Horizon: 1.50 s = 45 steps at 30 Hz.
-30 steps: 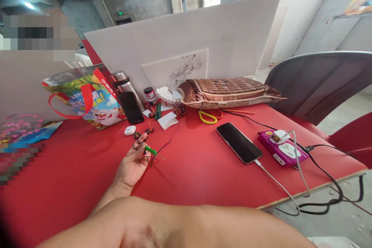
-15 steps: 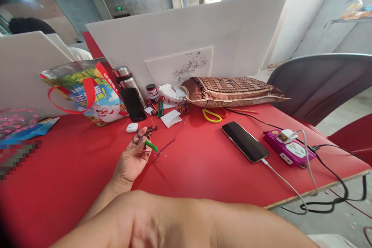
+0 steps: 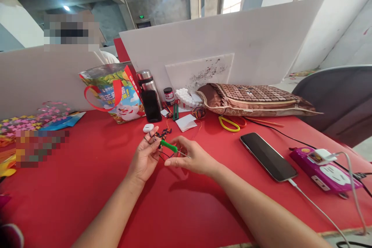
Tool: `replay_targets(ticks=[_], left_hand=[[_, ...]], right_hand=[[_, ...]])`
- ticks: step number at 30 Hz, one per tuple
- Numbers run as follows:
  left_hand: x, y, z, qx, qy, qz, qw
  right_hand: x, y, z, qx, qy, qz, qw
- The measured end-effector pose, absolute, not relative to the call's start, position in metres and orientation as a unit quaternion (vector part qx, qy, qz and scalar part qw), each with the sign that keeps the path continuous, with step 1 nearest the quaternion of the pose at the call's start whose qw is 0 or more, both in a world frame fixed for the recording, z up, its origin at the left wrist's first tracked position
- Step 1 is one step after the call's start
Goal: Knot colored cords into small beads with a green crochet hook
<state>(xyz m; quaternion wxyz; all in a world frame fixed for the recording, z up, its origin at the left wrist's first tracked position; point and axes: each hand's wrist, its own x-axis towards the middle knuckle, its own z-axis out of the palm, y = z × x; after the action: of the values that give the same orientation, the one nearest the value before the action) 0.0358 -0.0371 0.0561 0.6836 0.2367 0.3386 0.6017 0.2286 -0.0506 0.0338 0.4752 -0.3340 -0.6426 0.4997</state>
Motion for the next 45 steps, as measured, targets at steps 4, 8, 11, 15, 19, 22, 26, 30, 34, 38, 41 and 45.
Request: replay_targets(ticks=[4, 8, 11, 15, 19, 22, 26, 30, 34, 38, 41, 45], left_hand=[[0.039, -0.041, 0.055, 0.285, 0.367, 0.582, 0.668], [0.042, -0.044, 0.057, 0.346, 0.366, 0.572, 0.648], [0.044, -0.046, 0.058, 0.368, 0.359, 0.578, 0.634], [0.043, -0.047, 0.059, 0.344, 0.355, 0.577, 0.650], [0.041, -0.047, 0.060, 0.317, 0.342, 0.568, 0.678], [0.042, -0.048, 0.063, 0.325, 0.331, 0.564, 0.684], [0.047, -0.053, 0.066, 0.364, 0.355, 0.573, 0.642], [0.053, -0.059, 0.068, 0.403, 0.396, 0.582, 0.585], [0.058, -0.064, 0.067, 0.430, 0.416, 0.593, 0.539], [0.060, -0.065, 0.067, 0.425, 0.408, 0.607, 0.533], [0.057, -0.063, 0.068, 0.374, 0.372, 0.603, 0.598], [0.050, -0.060, 0.073, 0.317, 0.329, 0.573, 0.680]], right_hand=[[0.221, -0.059, 0.029, -0.351, -0.642, 0.439, 0.522], [0.220, -0.060, 0.032, -0.339, -0.627, 0.442, 0.544], [0.218, -0.063, 0.034, -0.334, -0.590, 0.467, 0.568], [0.216, -0.068, 0.038, -0.319, -0.565, 0.482, 0.589], [0.216, -0.069, 0.041, -0.310, -0.553, 0.495, 0.595], [0.219, -0.069, 0.043, -0.297, -0.565, 0.499, 0.586], [0.221, -0.070, 0.046, -0.304, -0.575, 0.479, 0.590], [0.219, -0.070, 0.045, -0.327, -0.594, 0.441, 0.588], [0.215, -0.072, 0.041, -0.368, -0.624, 0.364, 0.586], [0.207, -0.078, 0.039, -0.393, -0.648, 0.281, 0.588], [0.201, -0.083, 0.038, -0.369, -0.667, 0.238, 0.602], [0.202, -0.084, 0.037, -0.313, -0.655, 0.281, 0.628]])
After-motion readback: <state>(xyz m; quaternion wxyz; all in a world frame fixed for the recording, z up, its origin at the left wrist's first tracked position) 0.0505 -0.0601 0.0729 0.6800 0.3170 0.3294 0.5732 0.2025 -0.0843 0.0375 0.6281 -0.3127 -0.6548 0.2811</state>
